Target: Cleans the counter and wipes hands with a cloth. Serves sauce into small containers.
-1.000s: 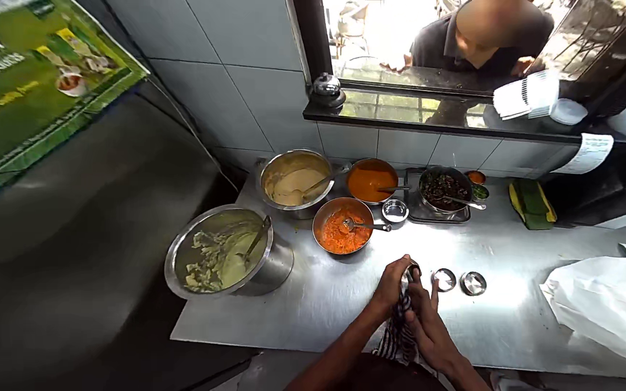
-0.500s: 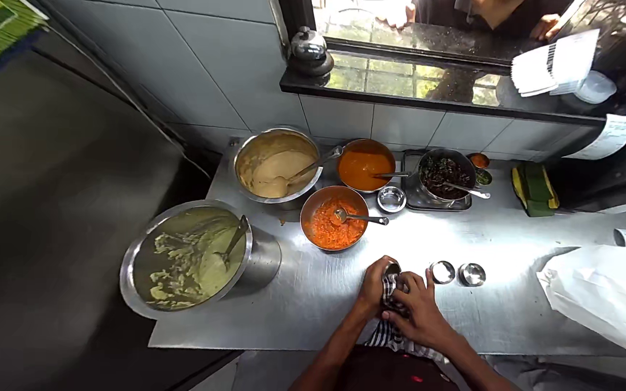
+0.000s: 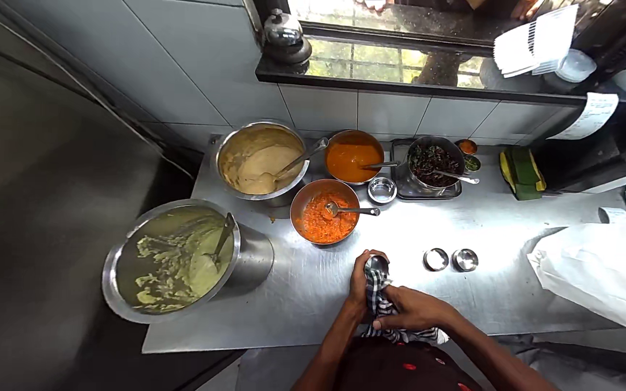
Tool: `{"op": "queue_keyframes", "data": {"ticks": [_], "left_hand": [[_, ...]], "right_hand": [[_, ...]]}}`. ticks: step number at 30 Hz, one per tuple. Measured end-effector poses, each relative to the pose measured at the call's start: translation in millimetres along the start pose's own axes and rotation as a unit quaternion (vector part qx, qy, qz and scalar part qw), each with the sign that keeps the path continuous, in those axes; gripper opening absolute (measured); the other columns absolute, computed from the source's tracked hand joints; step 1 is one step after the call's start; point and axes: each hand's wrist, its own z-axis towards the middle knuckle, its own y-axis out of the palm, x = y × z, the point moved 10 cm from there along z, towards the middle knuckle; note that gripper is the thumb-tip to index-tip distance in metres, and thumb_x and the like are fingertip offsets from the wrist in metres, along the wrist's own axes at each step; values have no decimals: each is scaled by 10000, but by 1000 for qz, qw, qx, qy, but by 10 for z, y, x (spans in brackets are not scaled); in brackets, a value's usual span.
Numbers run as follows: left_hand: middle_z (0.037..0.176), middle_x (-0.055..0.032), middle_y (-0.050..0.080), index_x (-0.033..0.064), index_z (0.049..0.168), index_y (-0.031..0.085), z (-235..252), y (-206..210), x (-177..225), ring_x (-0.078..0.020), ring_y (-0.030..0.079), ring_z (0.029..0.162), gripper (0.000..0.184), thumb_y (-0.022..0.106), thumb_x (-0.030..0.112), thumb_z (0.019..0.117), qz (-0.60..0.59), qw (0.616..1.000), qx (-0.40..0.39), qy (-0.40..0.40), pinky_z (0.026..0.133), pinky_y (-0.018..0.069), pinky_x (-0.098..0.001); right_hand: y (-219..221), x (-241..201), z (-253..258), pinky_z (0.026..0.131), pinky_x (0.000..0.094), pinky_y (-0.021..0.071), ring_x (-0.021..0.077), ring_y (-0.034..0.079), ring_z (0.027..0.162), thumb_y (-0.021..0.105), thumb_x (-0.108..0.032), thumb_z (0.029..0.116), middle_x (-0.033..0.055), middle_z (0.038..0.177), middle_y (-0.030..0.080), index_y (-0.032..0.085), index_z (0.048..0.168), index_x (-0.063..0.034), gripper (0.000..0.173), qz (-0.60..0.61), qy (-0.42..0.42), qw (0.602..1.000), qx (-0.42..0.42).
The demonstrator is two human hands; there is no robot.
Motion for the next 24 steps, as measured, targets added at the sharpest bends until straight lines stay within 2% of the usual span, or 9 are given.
{"op": "queue_keyframes", "data": {"ticks": [3, 5, 8, 12, 14, 16, 18, 20, 24], "left_hand": [[862, -18, 680, 167, 999, 681, 0, -37, -29, -107, 653, 725, 576, 226, 514, 1061, 12, 1000, 27, -9, 634, 563, -281], [956, -44, 683, 145, 1084, 686, 0, -83, 76, -157, 650, 867, 577, 221, 488, 1082, 121, 991, 59, 21, 759, 552, -350], [971, -30, 655, 140, 1107, 677, -30, -11, 299, -158, 619, 848, 501, 265, 424, 1086, 254, 961, 57, 92, 730, 521, -352], [925, -36, 671, 115, 1045, 694, -67, 100, 496, -148, 637, 781, 501, 287, 406, 1068, 259, 951, -5, 169, 707, 557, -343], [957, -29, 682, 138, 1090, 689, -81, 202, 619, -129, 645, 801, 575, 250, 508, 1065, 219, 957, -42, 188, 711, 560, -311], [921, -18, 667, 172, 1156, 664, -102, 248, 659, -101, 631, 755, 601, 230, 572, 1050, 195, 964, -41, 176, 669, 546, -273], [925, -3, 669, 193, 1181, 660, -72, 198, 580, -79, 633, 768, 600, 228, 586, 1045, 178, 973, -29, 145, 684, 545, -252], [960, -38, 678, 161, 1177, 663, -42, 109, 473, -129, 651, 818, 611, 213, 555, 1056, 182, 975, -26, 123, 727, 563, -312], [972, -39, 679, 174, 1166, 663, -90, 42, 509, -153, 656, 818, 595, 202, 536, 1066, 241, 965, -10, 99, 666, 558, -329]], "right_hand": [[-208, 7, 82, 1063, 595, 407, 360, 662, 1099, 631, -523, 963, 179, 1091, 716, 652, 1236, -60, 538, -181, 118, 972, 90], [-300, 48, 118, 1170, 639, 277, 372, 659, 1122, 611, -307, 995, 162, 1069, 735, 720, 1109, -33, 316, -296, 181, 923, 167], [-168, 32, 69, 1118, 636, 355, 396, 696, 1019, 537, -74, 986, 201, 976, 735, 712, 1013, 27, 203, -335, 179, 905, 192], [-141, -190, -99, 934, 455, 531, 257, 665, 1032, 743, -393, 919, 152, 1087, 671, 544, 1256, 30, 576, 54, -5, 996, 73], [-130, -395, -167, 1010, 360, 561, 145, 667, 1128, 801, -156, 875, 70, 1237, 654, 380, 1417, -27, 699, 328, -109, 938, -4], [-130, -507, -160, 1041, 374, 543, 155, 655, 1159, 796, -100, 866, 82, 1272, 642, 373, 1425, -31, 704, 390, -149, 908, -33], [-214, -467, -94, 1025, 364, 540, 143, 656, 1135, 798, -300, 893, 86, 1226, 658, 454, 1377, 2, 666, 219, -123, 968, 11], [-347, -307, -39, 888, 519, 529, 282, 678, 989, 721, -491, 912, 152, 1018, 696, 636, 1156, 4, 559, -53, 0, 995, 90], [-345, -145, -55, 909, 587, 461, 367, 691, 948, 575, -222, 1002, 168, 977, 729, 706, 1060, -61, 216, -295, 155, 927, 171]]}}
